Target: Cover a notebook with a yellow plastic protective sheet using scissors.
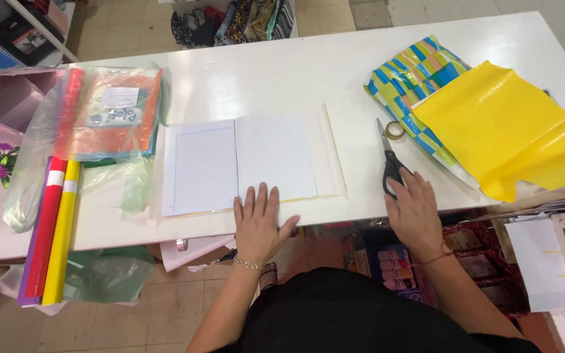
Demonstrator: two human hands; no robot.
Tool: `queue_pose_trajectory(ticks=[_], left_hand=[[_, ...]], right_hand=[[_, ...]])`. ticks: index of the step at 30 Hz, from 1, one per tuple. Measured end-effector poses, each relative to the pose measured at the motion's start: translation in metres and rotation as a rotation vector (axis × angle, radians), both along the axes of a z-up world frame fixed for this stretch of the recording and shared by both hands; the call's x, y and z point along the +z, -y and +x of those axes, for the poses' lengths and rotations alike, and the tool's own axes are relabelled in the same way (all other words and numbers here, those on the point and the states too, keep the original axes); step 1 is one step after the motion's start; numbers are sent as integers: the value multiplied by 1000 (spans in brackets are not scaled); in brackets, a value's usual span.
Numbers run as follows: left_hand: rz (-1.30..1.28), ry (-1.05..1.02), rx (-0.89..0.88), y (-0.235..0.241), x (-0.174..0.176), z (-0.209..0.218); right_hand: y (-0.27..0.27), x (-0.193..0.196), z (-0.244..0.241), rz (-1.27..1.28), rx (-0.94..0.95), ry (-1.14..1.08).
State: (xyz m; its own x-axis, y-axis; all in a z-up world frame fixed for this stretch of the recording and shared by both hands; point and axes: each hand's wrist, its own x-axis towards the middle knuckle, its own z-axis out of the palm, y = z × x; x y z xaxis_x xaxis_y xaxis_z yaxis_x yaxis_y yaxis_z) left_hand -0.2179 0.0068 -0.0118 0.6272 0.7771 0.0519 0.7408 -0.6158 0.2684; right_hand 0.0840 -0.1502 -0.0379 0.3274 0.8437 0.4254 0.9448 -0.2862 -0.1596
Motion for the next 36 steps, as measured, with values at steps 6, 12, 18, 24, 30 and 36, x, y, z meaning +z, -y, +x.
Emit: queue_pose_trajectory(ticks=[6,12,18,24,30,36], left_hand=[[523,358,-209,4,-67,-27],[217,657,-221,-4,-70,-26],[-121,969,-96,-15,-24,-6],[-393,880,-405,-62,-27,22],[-508,567,-288,-174,28,-47],[-864,1136,-26,-221,21,-99]], right_hand=[[9,45,-24,220,132,-374],[10,57,-16,298,97,-618],[-2,49,-20,452,34,-1436],[-22,63,-29,519,-75,-1892],[-35,43,-55,448,-153,-1863],[-76,32,-97,186,-41,-1213]])
